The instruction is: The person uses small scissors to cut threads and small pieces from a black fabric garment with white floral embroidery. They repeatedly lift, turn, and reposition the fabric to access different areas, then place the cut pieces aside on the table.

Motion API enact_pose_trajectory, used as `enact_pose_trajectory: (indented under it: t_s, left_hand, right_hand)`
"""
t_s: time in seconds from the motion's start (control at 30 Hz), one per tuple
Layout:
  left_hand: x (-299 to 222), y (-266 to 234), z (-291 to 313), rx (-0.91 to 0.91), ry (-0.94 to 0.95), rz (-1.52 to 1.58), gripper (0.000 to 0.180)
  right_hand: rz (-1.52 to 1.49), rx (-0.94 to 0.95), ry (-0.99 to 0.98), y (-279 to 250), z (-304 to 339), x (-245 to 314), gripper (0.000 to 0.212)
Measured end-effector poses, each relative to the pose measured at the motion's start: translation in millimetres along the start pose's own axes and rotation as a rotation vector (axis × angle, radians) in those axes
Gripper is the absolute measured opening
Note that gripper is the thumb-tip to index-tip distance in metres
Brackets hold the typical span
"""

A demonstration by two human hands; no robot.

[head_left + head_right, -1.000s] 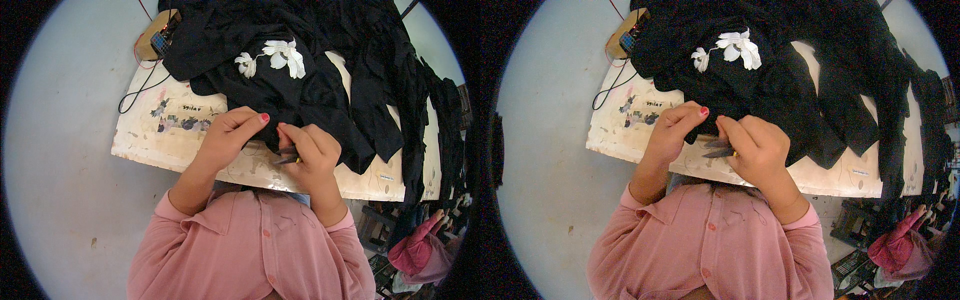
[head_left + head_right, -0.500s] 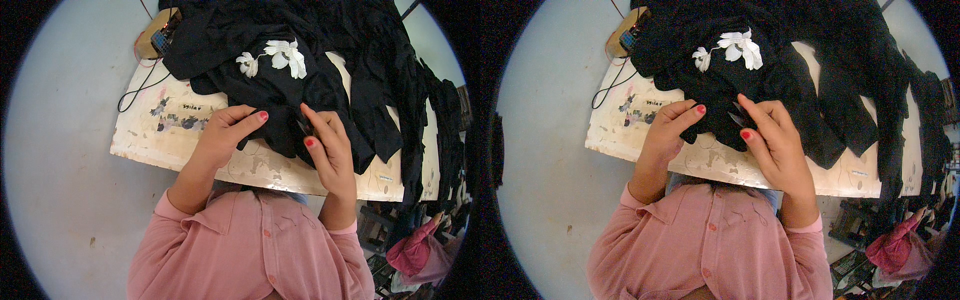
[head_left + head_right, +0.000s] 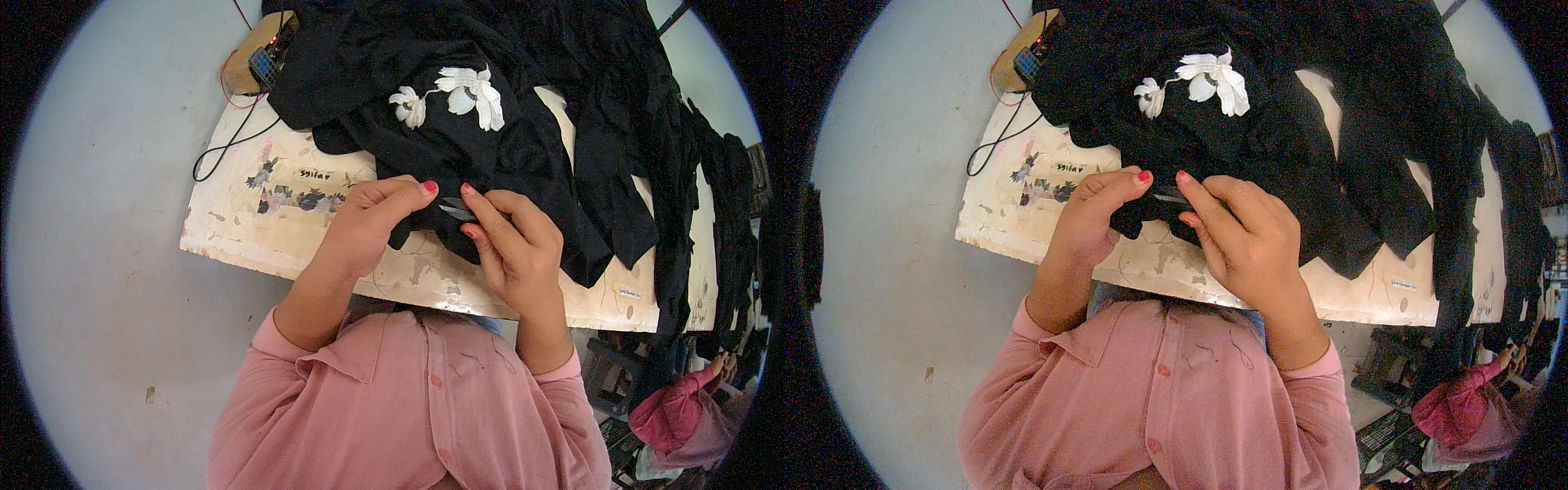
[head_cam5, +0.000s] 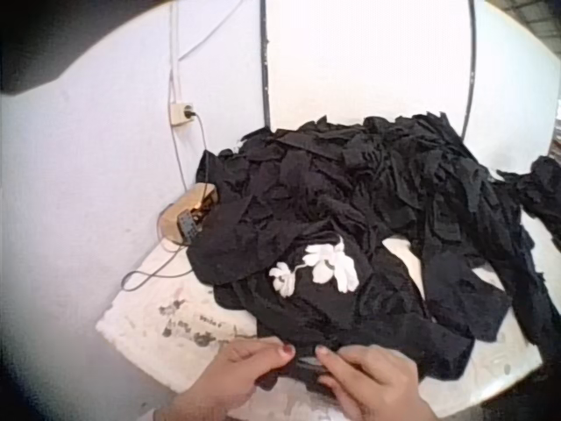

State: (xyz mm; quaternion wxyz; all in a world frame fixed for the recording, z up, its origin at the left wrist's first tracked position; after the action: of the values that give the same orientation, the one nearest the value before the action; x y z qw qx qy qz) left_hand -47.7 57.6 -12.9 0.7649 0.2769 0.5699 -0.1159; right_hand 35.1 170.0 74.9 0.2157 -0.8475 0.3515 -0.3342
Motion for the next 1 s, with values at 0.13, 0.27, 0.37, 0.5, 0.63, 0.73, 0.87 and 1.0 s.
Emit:
enact_pose_trajectory:
  t_s: [0.13, 0.27, 0.37, 0.5, 0.63, 0.73, 0.87, 1.0]
  left_hand:
    - [4.3, -4.8, -3.7, 0.032, 0.034, -0.03, 0.021]
    - [3.6, -4.5, -3.5, 0.029, 0.024, 0.005, 0.021]
    - [3.6, -2.5, -1.8, 0.034, 0.015, 0.009, 0.021]
    - [2.1, -1.3, -2.1, 0.029, 0.033, -0.019, 0.02]
    - [0.9, 1.7, -1.7, 0.04, 0.019, 0.002, 0.02]
    - [0.5, -0.7, -1.5, 0.011, 0.035, -0.018, 0.02]
    - [0.3, -1.2, -2.5, 0.055, 0.073, -0.08, 0.02]
    - [-11.3, 5.8, 2.4, 0.09, 0.178, -0.243, 0.019]
  right_hand:
    - [-0.038, -0.025, 0.011, 2.1, 2.2, -7.1, 0.035]
    - [-0.193, -0.053, 0.177, -6.1, 3.7, -18.7, 0.031]
    - [-0.232, -0.037, 0.179, -3.8, 7.0, -21.4, 0.032]
    - [-0.18, -0.014, 0.146, -0.4, 3.5, -15.9, 0.033]
    - [-0.104, -0.016, 0.076, 1.8, 1.6, -11.8, 0.032]
    - [-0.047, -0.026, 0.042, 2.0, 1.2, -8.9, 0.031]
    - [-0.276, -0.014, 0.255, -2.5, 4.3, -22.1, 0.029]
    - [-0.405, 0.026, 0.303, -0.9, 9.3, -30.9, 0.028]
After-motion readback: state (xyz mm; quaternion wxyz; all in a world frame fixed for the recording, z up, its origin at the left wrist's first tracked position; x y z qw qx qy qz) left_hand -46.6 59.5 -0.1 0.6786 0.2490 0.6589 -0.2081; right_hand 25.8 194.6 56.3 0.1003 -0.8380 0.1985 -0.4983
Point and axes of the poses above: each hand's wrist, its own z-axis away from the middle knuckle, its own y-axis out of the palm, x = y × z, the point moved 9 cm from there along -z, towards the middle knuckle, and after that the axes turned 9 degrees about -z, right-handed, at the moved point
